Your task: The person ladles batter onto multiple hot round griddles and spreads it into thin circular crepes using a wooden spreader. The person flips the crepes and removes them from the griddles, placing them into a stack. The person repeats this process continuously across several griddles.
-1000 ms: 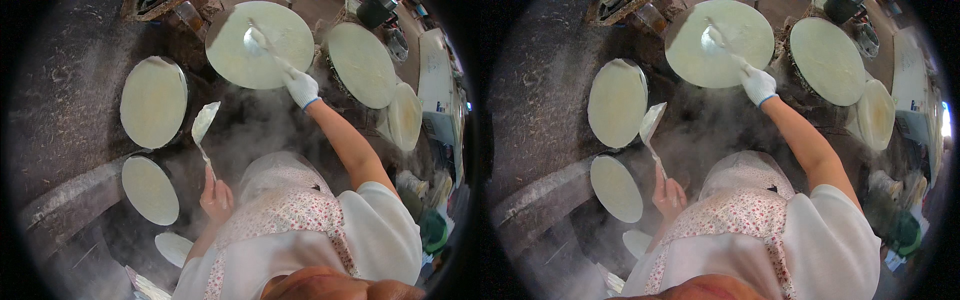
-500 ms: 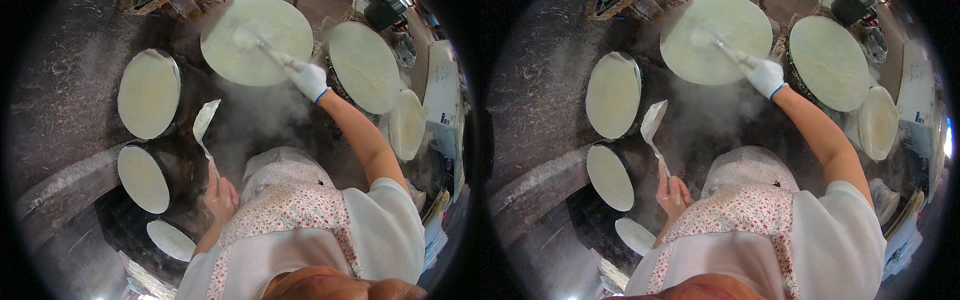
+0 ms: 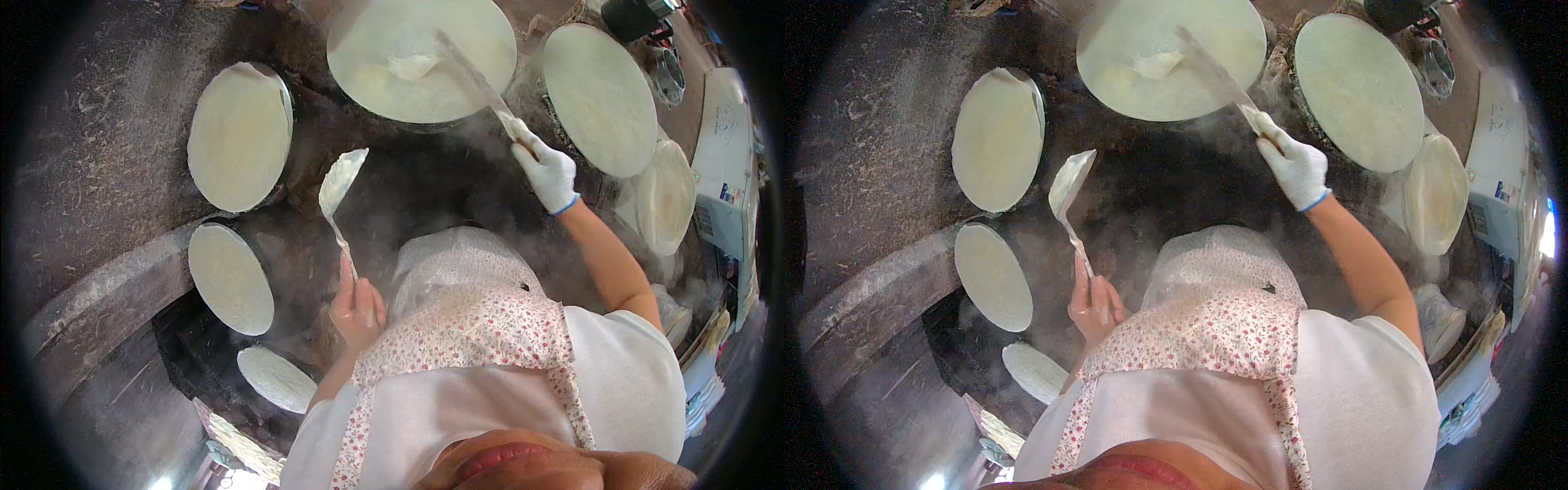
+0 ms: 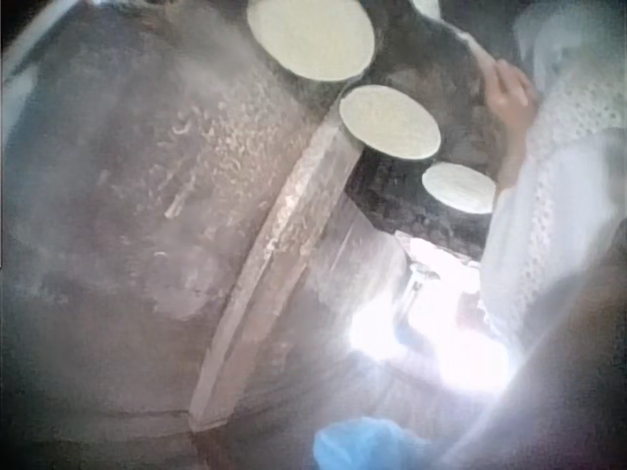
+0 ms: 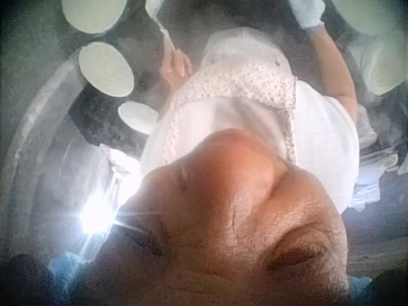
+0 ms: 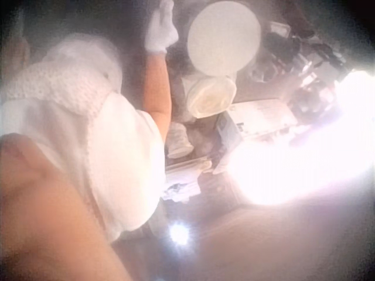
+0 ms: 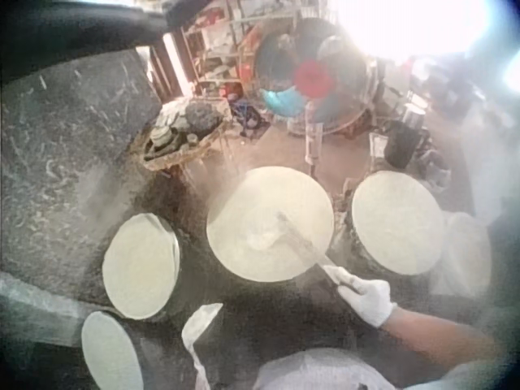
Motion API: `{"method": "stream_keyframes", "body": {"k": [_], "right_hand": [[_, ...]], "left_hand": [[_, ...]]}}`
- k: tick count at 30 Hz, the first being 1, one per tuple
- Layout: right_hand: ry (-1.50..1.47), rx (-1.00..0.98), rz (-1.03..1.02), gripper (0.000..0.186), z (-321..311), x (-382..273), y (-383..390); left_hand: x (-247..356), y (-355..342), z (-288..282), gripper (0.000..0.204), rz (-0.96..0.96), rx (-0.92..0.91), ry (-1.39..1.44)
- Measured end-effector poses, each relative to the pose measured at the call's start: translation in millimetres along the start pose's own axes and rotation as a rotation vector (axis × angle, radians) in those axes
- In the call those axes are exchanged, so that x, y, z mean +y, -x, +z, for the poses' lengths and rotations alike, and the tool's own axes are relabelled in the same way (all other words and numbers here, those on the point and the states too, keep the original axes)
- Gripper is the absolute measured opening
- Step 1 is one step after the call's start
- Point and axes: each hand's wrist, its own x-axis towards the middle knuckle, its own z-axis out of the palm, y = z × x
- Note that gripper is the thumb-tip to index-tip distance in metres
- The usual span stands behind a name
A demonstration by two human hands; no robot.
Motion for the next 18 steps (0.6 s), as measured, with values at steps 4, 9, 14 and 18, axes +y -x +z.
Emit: {"method": "stream_keyframes", "body": {"k": [4,9,14,18], "right_hand": [[0.098,-0.178,0.082,0.040,73,-60,-13],[0.370,-0.273,0.050,0.044,89,-59,-27],[0.197,-0.031,0.178,0.048,63,-30,6],[0.069,-0.389,0.472,0.044,53,-71,6]], "left_hand": [[18,-26,7,0.054,0.060,-0.032,0.009],[57,-79,31,0.053,0.050,-0.101,0.146],[69,-122,58,0.054,-0.105,-0.208,0.356],[69,-140,77,0.054,-0.129,-0.253,0.448]]}}
